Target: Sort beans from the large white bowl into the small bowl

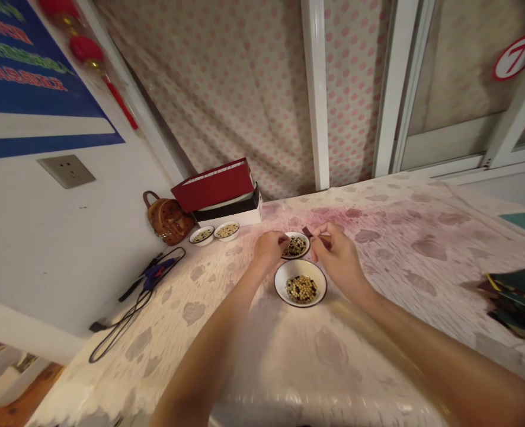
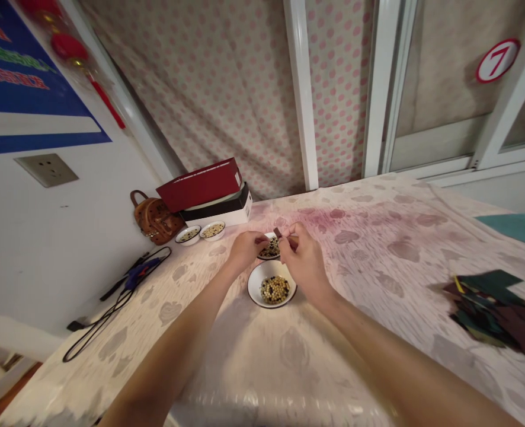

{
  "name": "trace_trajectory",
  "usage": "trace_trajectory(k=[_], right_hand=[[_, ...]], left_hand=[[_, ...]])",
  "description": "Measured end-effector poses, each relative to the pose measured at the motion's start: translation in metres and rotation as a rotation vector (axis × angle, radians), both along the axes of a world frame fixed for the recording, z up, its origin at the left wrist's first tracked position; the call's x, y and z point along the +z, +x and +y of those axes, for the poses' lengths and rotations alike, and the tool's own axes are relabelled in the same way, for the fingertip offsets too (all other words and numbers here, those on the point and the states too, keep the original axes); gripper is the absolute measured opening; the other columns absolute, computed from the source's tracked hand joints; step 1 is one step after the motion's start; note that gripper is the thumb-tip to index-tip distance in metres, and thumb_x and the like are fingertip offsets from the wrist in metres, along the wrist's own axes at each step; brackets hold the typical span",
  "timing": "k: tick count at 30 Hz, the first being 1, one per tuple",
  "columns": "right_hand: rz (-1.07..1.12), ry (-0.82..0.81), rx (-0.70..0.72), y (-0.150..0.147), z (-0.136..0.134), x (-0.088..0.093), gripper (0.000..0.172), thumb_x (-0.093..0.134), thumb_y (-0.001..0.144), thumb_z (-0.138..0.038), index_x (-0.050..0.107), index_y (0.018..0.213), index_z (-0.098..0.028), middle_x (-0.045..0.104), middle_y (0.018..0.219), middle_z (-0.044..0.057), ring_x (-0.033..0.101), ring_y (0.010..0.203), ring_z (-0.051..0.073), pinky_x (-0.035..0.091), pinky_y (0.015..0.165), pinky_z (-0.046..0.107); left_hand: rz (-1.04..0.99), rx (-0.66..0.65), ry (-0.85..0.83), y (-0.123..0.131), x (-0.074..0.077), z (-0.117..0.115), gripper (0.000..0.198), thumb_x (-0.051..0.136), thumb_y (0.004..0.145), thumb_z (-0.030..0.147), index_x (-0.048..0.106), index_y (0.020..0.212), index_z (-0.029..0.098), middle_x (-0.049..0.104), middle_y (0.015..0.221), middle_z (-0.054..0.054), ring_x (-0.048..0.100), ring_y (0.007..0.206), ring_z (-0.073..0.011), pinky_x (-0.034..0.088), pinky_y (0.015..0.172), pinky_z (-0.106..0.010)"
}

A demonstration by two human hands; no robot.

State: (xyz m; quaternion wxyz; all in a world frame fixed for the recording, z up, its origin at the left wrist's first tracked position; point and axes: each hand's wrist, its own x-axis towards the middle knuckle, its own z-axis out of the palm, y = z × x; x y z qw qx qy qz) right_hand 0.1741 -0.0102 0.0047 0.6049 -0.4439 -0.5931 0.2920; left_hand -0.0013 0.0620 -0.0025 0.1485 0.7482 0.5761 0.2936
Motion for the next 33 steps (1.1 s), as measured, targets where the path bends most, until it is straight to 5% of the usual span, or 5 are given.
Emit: trace_trajectory(k=[6,10,13,23,33], right_hand=[[-0.032,-0.008,0.010,-0.001,0.000,-0.001,0.002,0.052,0.086,-0.024,0.050,0.087,-0.026,0.056,0.052,-0.008,0.056,0.050,0.015,0.043,0.060,0.030],[-0.027,-0.017,0.041,-0.003,-0.003,-0.001,0.003,0.052,0.088,-0.027,0.049,0.088,-0.026,0.058,0.054,-0.007,0.058,0.052,0.016,0.044,0.061,0.030],[-0.030,-0.001,0.092,-0.005,-0.005,-0.004,0.006,0.052,0.091,-0.031,0.049,0.091,-0.026,0.060,0.057,-0.007,0.059,0.054,0.016,0.045,0.062,0.030],[-0.143,-0.006,0.123,-0.007,-0.006,-0.010,0.008,0.051,0.094,-0.031,0.053,0.100,-0.025,0.062,0.060,-0.007,0.058,0.055,0.016,0.041,0.061,0.029],[-0.190,0.008,0.139,-0.006,-0.006,-0.007,0.029,0.050,0.092,-0.030,0.063,0.117,-0.022,0.062,0.060,-0.005,0.059,0.058,0.018,0.044,0.065,0.031]], left_hand=[[-0.557,-0.045,-0.073,-0.001,-0.006,-0.012,0.009,0.077,0.081,0.024,0.082,0.083,0.018,0.079,0.092,-0.009,0.069,0.085,-0.0213,0.050,0.087,-0.035],[-1.040,-0.196,-0.301,0.000,-0.001,-0.035,0.031,0.088,0.071,0.034,0.082,0.095,0.015,0.079,0.096,-0.009,0.069,0.086,-0.0191,0.051,0.089,-0.036],[-1.213,-0.217,-0.394,0.001,0.003,-0.048,0.041,0.094,0.065,0.031,0.080,0.100,0.015,0.078,0.093,-0.007,0.068,0.084,-0.0163,0.050,0.088,-0.033],[-1.252,-0.315,-0.418,0.002,0.009,-0.057,0.046,0.095,0.065,0.029,0.077,0.106,0.017,0.076,0.092,-0.004,0.069,0.085,-0.0156,0.049,0.085,-0.032],[-1.259,-0.326,-0.384,0.004,0.007,-0.059,0.049,0.097,0.062,0.032,0.077,0.105,0.017,0.075,0.086,-0.002,0.068,0.082,-0.0140,0.050,0.084,-0.030]])
